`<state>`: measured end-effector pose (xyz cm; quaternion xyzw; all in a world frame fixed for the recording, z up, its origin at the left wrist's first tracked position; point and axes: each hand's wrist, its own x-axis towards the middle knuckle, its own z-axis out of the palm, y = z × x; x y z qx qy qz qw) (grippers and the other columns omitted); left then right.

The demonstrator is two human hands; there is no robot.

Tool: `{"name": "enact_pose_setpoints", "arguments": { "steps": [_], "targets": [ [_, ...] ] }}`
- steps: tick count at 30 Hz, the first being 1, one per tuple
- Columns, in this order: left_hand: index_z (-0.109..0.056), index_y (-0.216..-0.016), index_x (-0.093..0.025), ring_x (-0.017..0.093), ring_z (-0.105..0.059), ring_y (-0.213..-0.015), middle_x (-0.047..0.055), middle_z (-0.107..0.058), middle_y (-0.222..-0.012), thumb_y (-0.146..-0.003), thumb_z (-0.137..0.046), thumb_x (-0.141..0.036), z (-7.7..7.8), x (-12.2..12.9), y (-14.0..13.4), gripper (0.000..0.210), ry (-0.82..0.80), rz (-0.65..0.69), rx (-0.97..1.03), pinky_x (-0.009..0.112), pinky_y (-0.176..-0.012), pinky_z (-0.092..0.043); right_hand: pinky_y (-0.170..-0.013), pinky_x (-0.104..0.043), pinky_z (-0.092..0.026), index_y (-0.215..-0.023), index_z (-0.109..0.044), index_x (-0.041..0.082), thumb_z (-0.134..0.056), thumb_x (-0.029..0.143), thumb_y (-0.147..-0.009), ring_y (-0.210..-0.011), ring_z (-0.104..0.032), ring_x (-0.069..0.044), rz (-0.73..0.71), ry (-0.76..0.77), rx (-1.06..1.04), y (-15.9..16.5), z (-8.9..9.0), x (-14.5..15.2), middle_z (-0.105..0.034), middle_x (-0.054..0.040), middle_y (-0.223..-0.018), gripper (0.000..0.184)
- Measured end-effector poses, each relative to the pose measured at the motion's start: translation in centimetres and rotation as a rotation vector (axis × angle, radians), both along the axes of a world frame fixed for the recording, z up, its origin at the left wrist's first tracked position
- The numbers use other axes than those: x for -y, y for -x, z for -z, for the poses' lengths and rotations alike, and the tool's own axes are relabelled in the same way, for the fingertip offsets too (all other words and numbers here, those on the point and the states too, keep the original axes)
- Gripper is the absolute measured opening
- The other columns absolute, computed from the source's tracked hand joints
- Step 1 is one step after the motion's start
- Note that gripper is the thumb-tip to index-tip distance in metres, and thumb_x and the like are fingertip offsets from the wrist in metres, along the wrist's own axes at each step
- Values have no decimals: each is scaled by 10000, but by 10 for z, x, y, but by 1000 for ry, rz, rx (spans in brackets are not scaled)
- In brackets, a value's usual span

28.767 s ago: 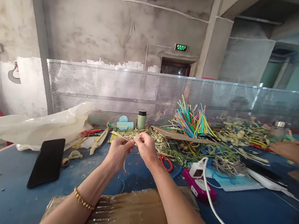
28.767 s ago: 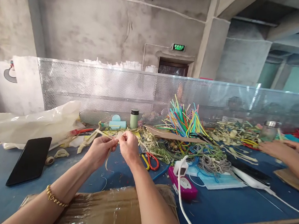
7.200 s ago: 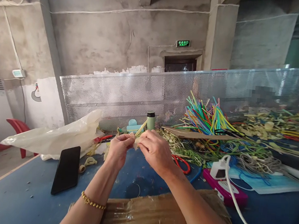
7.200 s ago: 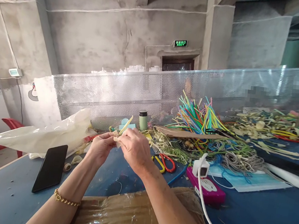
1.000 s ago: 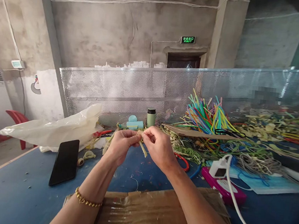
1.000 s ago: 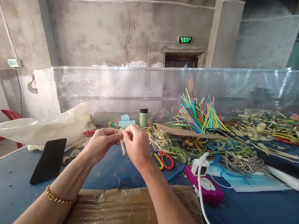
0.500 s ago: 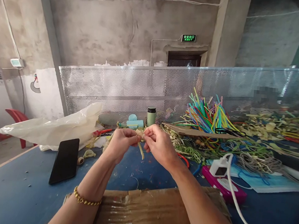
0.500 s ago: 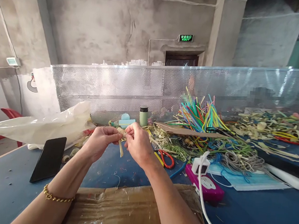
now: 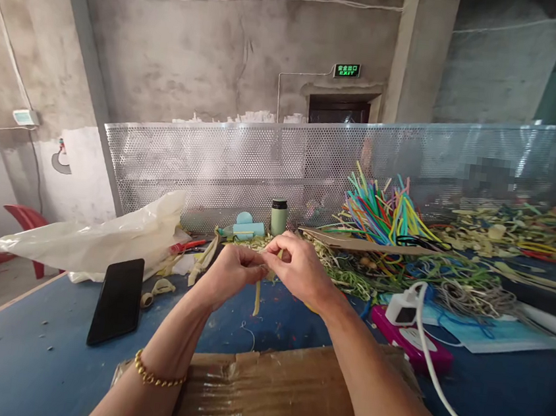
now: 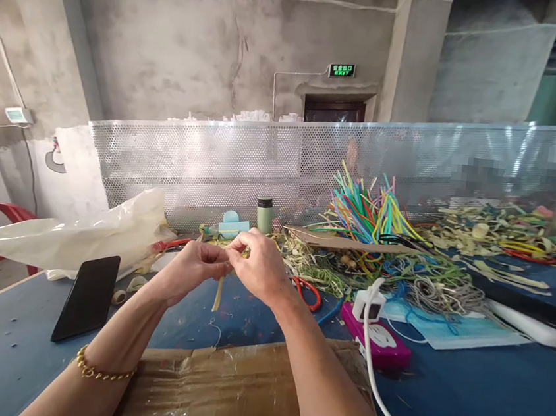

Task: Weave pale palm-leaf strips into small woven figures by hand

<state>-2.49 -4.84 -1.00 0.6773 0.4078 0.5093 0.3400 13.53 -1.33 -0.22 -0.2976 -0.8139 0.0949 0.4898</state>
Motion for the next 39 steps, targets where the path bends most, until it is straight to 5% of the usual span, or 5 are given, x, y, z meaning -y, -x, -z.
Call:
{"name": "enact_pose_setpoints", "arguments": {
  "steps": [9, 16, 24, 31, 39],
  "targets": [
    [-758, -628, -146, 123, -473, -593, 43, -628, -620, -635, -787, -196, -5, 6, -2, 58, 110, 108, 142, 286, -603, -371, -617, -258, -453, -784, -696, 158, -648, 317, -844, -658, -590, -140, -204, 212, -350, 1, 0, -6, -678, -21, -711, 177],
    [-747, -641, -119, 109, -472, -598, 47, -611, -645, -629, -817, -221, -7, 2, 0, 124, 196, 107, 372, 273, -600, -369, -705, -285, -446, -865, -722, 160, -480, 289, -961, -774, -625, -175, -124, 83, -71, -7, -4, -5, -734, -65, -842, 291],
    [-754, -645, -126, 122, -450, -613, 56, -608, -640, -659, -795, -255, -8, 1, 9, 136, 137, 87, 231, 279, -600, -333, -505, -227, -244, -603, -594, 169, -497, 235, -921, -537, -361, -101, -210, 164, 143, -16, -3, -4, -414, 48, -545, 339],
    [-703, -556, -130, 113, -432, -552, 39, -560, -555, -640, -803, -261, -8, -2, 14, 185, 145, 21, 200, 283, -569, -318, -631, -248, -387, -747, -715, 175, -604, 119, -823, -661, -553, -123, -97, -11, 91, -9, 2, -7, -665, -2, -719, 146],
    [-733, -628, -114, 105, -464, -558, 44, -576, -601, -656, -806, -278, -5, -3, 12, 182, 238, 134, 262, 269, -573, -345, -612, -263, -340, -732, -651, 158, -576, 110, -865, -653, -544, -139, 61, -63, 226, -6, 5, -5, -681, -35, -740, 160]
  ]
}}
